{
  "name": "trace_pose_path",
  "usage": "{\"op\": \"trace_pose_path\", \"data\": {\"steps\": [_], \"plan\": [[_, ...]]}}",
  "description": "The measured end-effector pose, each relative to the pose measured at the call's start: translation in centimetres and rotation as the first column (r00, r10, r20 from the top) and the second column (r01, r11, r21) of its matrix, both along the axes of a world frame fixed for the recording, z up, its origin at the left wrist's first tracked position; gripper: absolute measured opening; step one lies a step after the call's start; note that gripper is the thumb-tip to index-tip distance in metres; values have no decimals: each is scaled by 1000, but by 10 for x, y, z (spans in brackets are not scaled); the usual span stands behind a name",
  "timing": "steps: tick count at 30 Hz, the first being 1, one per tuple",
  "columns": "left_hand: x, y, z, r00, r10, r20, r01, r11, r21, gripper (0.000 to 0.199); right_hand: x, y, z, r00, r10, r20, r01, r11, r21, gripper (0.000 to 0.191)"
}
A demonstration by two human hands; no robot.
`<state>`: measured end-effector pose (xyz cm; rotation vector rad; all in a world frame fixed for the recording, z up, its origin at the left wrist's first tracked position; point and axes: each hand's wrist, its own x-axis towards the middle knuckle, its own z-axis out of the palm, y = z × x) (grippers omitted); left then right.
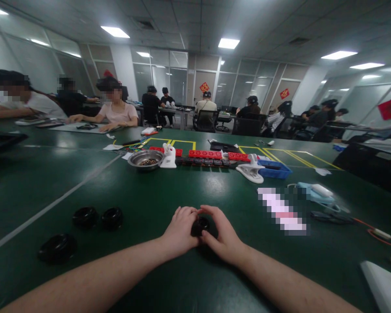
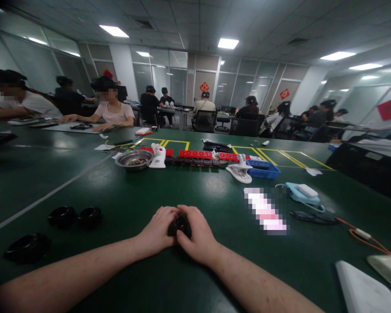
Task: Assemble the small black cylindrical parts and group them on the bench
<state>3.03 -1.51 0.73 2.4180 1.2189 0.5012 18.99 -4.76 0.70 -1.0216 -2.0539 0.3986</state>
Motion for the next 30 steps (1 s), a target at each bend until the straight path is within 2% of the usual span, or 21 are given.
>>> {"op": "trace_pose_path", "data": {"steps": [9,13,16,19,21,26,30], "plan": [[-1,3,-7,1000,-19,16,18,999,29,30,-3,0,0,986,-159,44,155,985,82,51],[-1,3,-7,1000,-23,3,23,1000,18,28,-5,-2,2,977,-199,79,193,978,73,48],[0,3,-5,1000,-13,11,13,1000,10,29,-5,-2,4,983,-164,77,160,986,53,40],[0,2,-3,1000,-3,21,3,1000,7,34,-4,-2,4,998,-51,24,49,997,54,47],[0,1,-3,1000,0,17,0,1000,4,34,-3,-2,3,999,-33,0,33,998,45,50],[0,1,-4,1000,-6,16,5,1000,12,31,-3,0,-1,982,-189,-18,189,981,35,48],[-1,2,-3,1000,-13,10,13,1000,1,30,-5,1,-1,972,-235,10,235,971,38,43]]}}
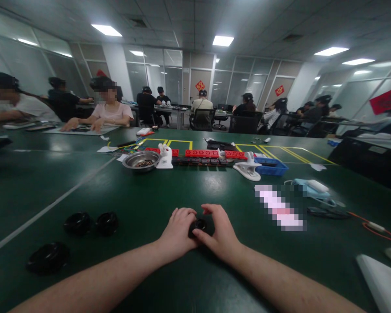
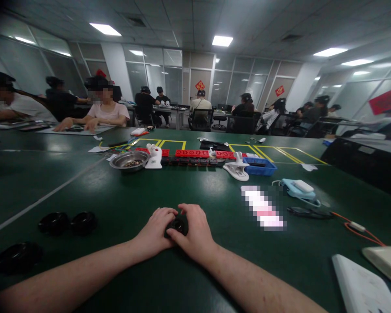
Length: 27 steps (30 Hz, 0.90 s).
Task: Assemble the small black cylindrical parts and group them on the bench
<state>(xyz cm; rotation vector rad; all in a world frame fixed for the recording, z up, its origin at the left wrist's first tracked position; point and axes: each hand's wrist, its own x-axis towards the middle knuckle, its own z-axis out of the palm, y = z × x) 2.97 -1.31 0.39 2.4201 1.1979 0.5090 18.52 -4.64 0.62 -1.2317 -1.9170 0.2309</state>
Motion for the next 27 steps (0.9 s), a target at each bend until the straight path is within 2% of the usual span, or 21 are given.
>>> {"op": "trace_pose_path", "data": {"steps": [3,7,9,14,16,20,22,27], "plan": [[0,0,1,1000,1,5,-1,1000,-14,32,0,0,1,997,76,4,-76,997,2,41],[0,1,0,1000,-1,13,2,1000,-18,36,3,-1,2,978,209,-19,-209,978,23,50],[0,1,-1,1000,-1,20,1,1000,-10,34,3,-1,2,982,186,-31,-185,982,27,50],[1,-1,2,1000,-2,27,3,1000,-14,30,3,0,1,999,34,-36,-34,999,21,46],[1,-2,3,1000,-2,20,2,1000,-17,32,3,0,2,999,45,-25,-45,999,10,43],[2,-1,3,1000,-5,13,5,1000,-17,42,4,-1,3,981,194,-21,-194,981,6,46],[2,0,1,1000,-4,11,4,1000,-12,42,5,-2,3,973,231,-26,-230,973,13,48],[1,1,-4,1000,0,20,0,1000,7,35,5,0,2,996,87,-32,-86,996,30,46]]}}
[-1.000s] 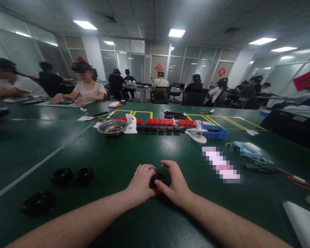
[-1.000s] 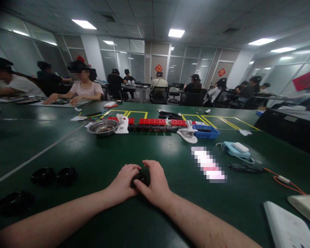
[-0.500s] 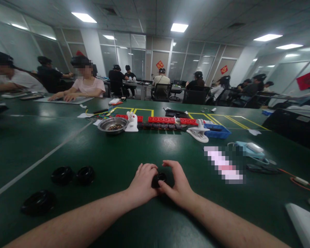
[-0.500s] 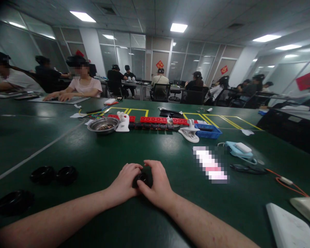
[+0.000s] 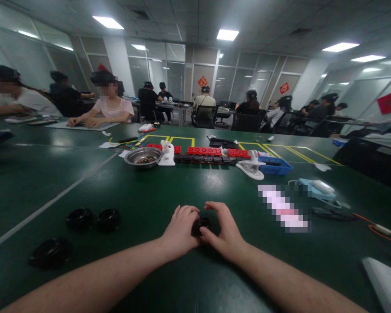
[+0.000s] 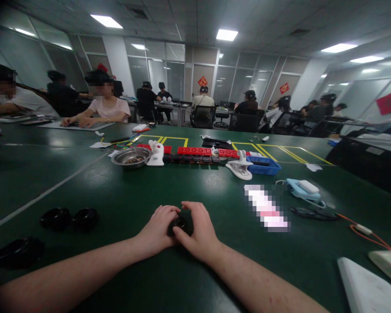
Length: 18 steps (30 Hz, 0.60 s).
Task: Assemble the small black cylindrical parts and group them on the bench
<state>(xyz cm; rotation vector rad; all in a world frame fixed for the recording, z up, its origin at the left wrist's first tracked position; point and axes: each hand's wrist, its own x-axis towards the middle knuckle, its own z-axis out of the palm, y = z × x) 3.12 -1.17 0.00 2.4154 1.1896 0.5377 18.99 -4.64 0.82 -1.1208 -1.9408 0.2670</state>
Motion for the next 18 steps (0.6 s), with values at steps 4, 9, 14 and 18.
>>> {"op": "trace_pose_path", "data": {"steps": [4,9,14,18], "plan": [[-1,-1,3,1000,-5,-10,5,1000,0,33,-2,0,-1,999,-38,21,38,999,-11,43],[0,-5,8,999,33,-21,-33,999,5,40,-2,-2,-1,995,94,27,-93,996,-10,47],[-4,-3,7,998,55,-23,-55,998,17,41,-1,0,-2,999,6,34,-5,999,-53,44],[-11,6,10,999,-51,11,51,999,-1,43,2,1,0,998,67,5,-66,994,-82,41]]}}
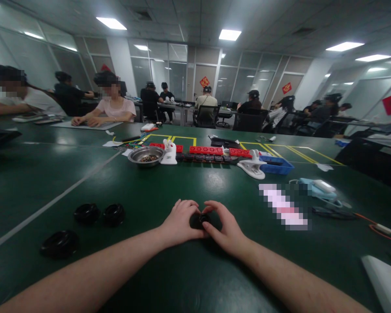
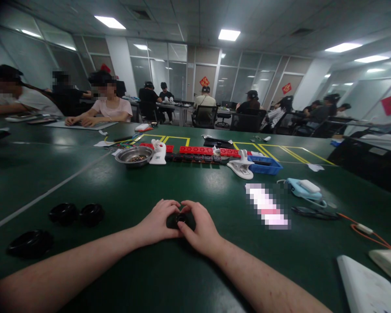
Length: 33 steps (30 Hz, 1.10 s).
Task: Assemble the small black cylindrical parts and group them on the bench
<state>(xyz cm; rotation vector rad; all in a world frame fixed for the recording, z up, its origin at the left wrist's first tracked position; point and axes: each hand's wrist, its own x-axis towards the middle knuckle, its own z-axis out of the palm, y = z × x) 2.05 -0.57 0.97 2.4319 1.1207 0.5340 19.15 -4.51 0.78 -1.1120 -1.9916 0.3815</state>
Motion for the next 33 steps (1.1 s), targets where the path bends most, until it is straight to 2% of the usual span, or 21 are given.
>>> {"op": "trace_pose_path", "data": {"steps": [3,5,10,13,15,17,20,23,25,31,33], "plan": [[-3,6,1,991,-130,18,130,991,-18,43,2,0,-1,999,40,-23,-41,999,-17,40],[-3,9,0,986,-161,32,161,987,-10,41,3,0,-2,997,68,-32,-69,997,-26,39],[0,10,-3,990,-137,47,136,990,26,39,3,-1,-2,995,96,-23,-96,995,-2,38],[1,8,-3,991,-123,54,121,992,32,34,1,-1,-1,1000,8,-14,-8,999,45,43],[1,7,-2,992,-116,46,114,993,33,30,-1,0,-1,999,-50,-9,50,998,49,50],[1,7,-1,993,-114,36,112,993,32,29,-1,0,-2,997,-76,3,75,997,36,49],[1,6,-1,994,-105,36,104,994,26,31,-1,0,-1,1000,-25,11,25,1000,14,43],[1,6,-2,993,-105,49,104,994,26,35,0,-2,1,998,65,14,-66,998,17,46],[1,6,-2,992,-112,54,110,993,29,36,1,-2,2,996,81,23,-82,996,25,47],[1,7,-2,993,-115,32,114,993,38,31,-1,-1,0,998,-53,34,53,998,17,47],[1,7,-3,993,-115,29,113,993,41,31,-2,-1,0,998,-49,35,48,999,8,44]]}}
